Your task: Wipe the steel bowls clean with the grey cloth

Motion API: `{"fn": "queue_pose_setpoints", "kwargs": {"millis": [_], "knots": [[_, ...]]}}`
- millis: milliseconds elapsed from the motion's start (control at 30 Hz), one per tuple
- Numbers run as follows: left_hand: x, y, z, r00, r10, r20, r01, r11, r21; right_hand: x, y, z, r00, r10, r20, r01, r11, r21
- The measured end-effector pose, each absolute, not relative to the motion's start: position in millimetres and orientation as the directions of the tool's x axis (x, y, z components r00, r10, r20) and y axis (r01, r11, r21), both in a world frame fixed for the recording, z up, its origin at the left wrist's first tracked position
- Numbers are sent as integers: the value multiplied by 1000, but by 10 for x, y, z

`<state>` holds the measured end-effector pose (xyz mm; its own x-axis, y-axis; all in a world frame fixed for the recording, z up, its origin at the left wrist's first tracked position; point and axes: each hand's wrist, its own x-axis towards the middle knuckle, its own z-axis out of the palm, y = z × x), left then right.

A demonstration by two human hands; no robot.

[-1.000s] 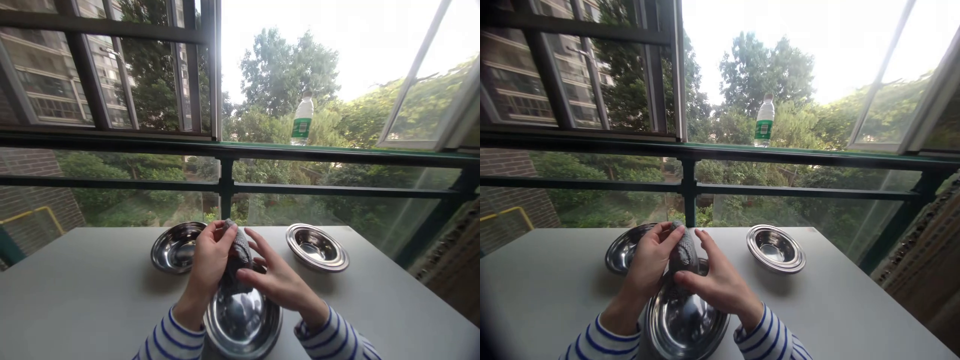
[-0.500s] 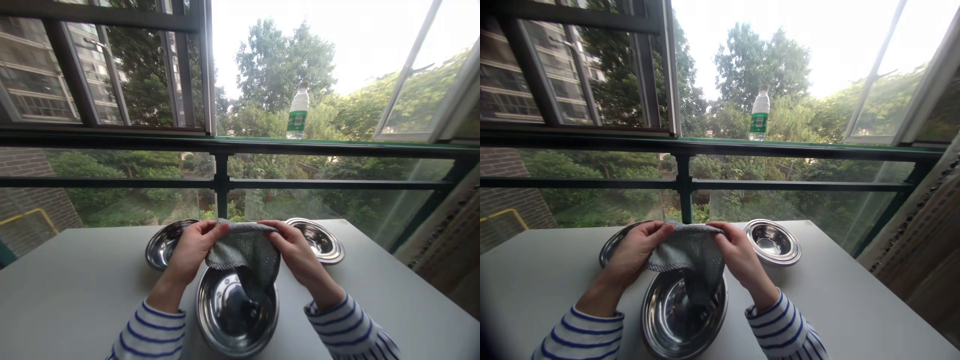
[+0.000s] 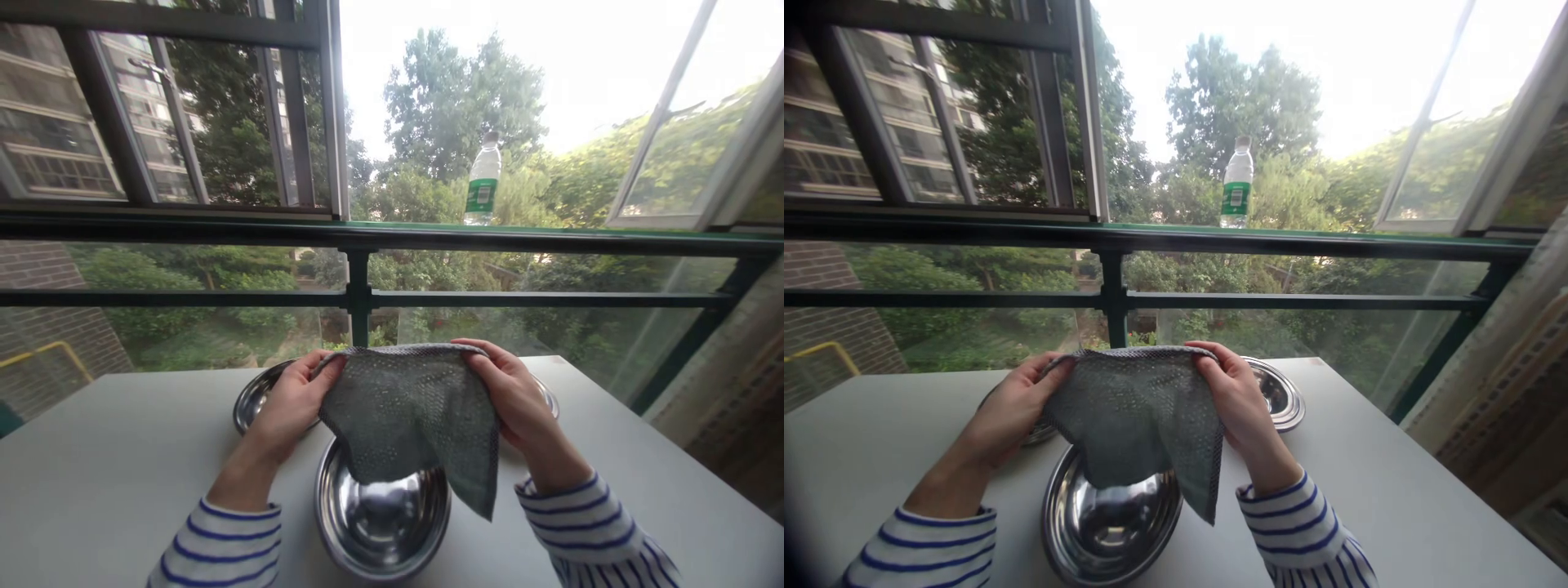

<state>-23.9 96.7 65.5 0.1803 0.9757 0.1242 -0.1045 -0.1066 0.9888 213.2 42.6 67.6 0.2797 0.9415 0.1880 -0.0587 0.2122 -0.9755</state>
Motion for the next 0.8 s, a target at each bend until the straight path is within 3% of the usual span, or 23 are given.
{"fn": "queue_pose_setpoints", "kwargs": {"millis": [133, 233, 300, 433, 567, 667, 800], "knots": [[-195, 985, 625, 63, 989, 133, -52, -130, 990, 2172, 499, 604, 268, 941, 207, 13, 211, -977], [-194, 969, 656, 25, 999, 39, -50, -38, 998, 2213, 566, 528, 282, 943, 176, 42, 171, -984], [-220, 942, 697, 108, 993, -35, -128, 49, 991, 2253, 582, 502, 303, 938, 166, 38, 162, -986], [-306, 913, 739, 282, 958, 44, -194, 12, 981, 2346, 549, 519, 351, 916, 192, -44, 221, -974], [-371, 929, 689, 362, 929, 73, 104, -118, 987, 2381, 512, 570, 342, 926, 163, -189, 237, -953], [-371, 925, 631, 303, 947, 108, 398, -228, 889, 2362, 501, 600, 317, 930, 184, -217, 260, -941], [-298, 896, 593, 322, 934, 152, 491, -302, 817, 2358, 490, 623, 356, 909, 218, -117, 275, -954]]}}
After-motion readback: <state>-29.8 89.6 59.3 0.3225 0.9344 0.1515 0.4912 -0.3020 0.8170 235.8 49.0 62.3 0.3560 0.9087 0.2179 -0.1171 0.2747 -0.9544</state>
